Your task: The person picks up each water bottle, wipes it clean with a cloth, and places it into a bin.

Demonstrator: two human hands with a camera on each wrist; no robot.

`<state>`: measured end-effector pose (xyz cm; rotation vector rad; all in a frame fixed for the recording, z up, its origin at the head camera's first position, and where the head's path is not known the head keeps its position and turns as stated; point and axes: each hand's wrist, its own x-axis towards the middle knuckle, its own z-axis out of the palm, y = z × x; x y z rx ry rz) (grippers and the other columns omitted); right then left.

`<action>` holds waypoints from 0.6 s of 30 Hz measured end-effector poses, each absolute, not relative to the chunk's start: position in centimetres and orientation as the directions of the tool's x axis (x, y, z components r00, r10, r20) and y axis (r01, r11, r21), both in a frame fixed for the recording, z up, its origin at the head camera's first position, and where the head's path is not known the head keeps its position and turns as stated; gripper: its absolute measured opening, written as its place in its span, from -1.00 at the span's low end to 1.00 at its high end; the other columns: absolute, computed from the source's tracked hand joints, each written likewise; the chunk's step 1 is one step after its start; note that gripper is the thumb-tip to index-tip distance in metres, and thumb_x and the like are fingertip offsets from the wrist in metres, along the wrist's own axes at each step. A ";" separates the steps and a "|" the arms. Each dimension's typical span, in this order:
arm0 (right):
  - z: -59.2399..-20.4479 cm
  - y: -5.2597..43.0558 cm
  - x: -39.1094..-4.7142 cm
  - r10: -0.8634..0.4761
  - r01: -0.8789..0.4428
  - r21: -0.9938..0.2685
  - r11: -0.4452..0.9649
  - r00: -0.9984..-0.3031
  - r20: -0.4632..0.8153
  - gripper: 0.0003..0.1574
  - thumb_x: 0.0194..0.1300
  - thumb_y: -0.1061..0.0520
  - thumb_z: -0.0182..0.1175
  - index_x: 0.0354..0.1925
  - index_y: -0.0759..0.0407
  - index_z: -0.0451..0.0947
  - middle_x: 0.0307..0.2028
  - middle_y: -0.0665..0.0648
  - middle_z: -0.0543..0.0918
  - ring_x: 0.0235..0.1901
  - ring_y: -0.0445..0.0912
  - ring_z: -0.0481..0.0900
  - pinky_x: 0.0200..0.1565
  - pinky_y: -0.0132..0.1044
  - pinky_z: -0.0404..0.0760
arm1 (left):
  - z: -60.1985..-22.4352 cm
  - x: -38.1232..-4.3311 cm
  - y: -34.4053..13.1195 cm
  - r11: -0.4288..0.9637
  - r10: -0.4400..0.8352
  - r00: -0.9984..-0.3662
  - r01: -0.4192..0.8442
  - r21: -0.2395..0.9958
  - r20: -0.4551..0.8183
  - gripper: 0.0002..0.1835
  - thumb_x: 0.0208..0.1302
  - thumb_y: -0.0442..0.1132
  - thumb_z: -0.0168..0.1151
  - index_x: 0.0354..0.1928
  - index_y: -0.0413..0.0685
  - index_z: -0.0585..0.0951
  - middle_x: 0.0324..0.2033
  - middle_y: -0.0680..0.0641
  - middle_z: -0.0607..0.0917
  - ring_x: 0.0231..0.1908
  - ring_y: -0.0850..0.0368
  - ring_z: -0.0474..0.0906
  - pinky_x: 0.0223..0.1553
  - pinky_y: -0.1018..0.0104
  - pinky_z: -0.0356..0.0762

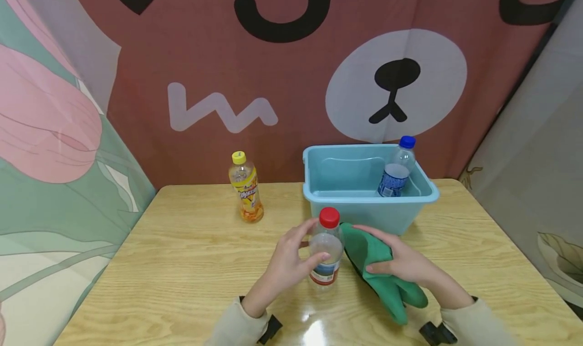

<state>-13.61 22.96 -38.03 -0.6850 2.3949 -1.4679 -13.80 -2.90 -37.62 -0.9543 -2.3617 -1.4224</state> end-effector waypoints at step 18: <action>-37.8 27.4 -11.9 -0.390 -0.252 -0.792 0.556 -0.921 0.019 -0.06 0.03 0.14 0.34 0.33 0.03 0.14 0.28 0.35 0.17 0.22 0.36 0.06 -0.01 0.37 0.24 | -37.6 -13.9 -3.1 0.325 0.418 -0.772 0.619 0.715 0.478 -0.35 0.03 -0.25 0.37 0.19 -0.19 0.35 -0.07 -0.18 0.55 -0.07 -0.01 0.48 -0.19 0.42 0.56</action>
